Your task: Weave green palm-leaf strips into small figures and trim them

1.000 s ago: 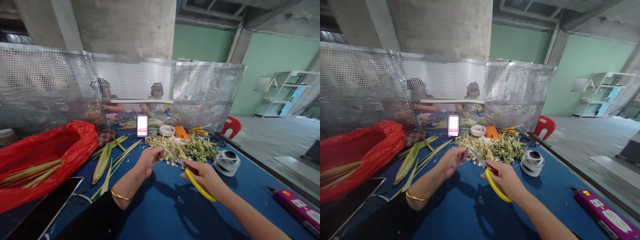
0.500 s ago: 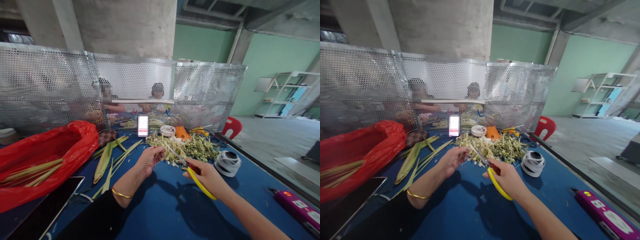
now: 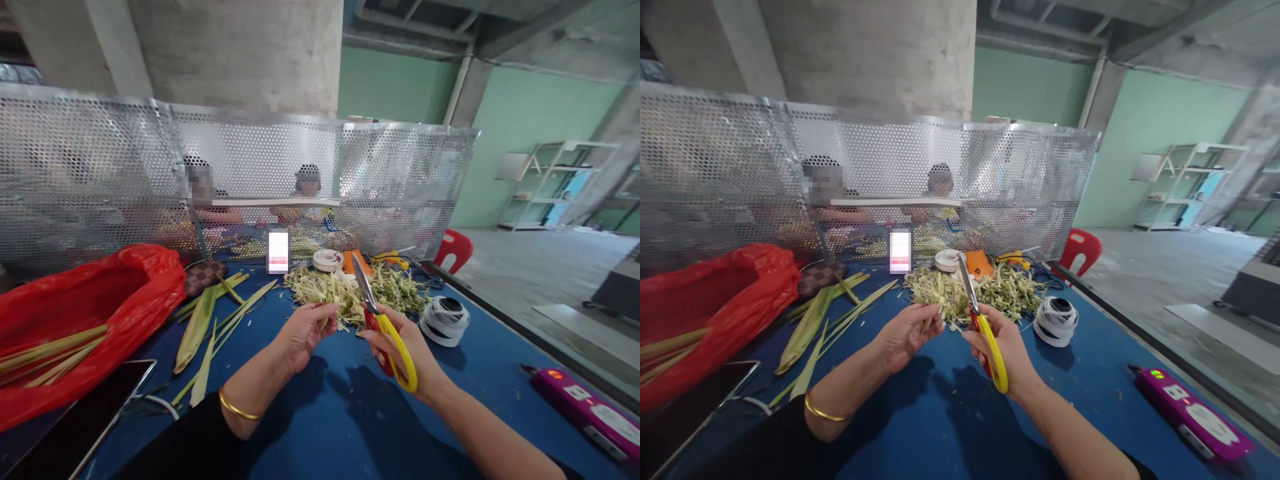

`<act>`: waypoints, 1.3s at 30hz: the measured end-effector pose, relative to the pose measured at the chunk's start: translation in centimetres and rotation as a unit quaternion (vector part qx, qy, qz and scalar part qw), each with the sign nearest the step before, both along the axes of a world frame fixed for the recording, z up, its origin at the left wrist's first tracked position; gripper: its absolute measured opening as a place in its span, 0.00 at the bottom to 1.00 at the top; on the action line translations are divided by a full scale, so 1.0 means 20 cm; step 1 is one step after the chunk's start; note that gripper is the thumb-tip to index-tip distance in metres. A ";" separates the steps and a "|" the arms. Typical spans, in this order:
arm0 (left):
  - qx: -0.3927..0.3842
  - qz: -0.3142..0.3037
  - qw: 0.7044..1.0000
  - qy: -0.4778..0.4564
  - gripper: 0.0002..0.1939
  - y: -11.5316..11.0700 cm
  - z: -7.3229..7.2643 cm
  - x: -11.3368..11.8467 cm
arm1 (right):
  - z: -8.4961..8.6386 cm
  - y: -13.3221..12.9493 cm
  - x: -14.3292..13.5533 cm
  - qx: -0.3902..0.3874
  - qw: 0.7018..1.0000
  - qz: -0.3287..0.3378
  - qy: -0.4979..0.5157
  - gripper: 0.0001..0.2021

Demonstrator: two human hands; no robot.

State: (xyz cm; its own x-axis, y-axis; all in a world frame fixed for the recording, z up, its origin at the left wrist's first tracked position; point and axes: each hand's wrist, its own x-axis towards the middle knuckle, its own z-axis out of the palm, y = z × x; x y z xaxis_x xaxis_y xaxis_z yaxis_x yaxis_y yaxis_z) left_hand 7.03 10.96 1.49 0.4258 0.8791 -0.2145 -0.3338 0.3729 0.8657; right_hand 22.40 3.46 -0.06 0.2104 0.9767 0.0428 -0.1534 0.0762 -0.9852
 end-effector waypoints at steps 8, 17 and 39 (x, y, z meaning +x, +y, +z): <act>0.072 -0.013 0.997 0.040 0.14 -0.07 -0.09 0.06 | -0.02 0.00 -0.02 0.018 0.998 -0.043 0.035 0.27; 0.124 -0.079 0.984 0.104 0.12 -0.10 -0.09 0.07 | -0.02 0.01 -0.01 0.021 0.998 -0.051 0.024 0.22; 0.126 -0.099 0.982 0.105 0.15 -0.07 -0.09 0.05 | 0.00 0.00 0.00 0.027 0.999 -0.026 0.020 0.20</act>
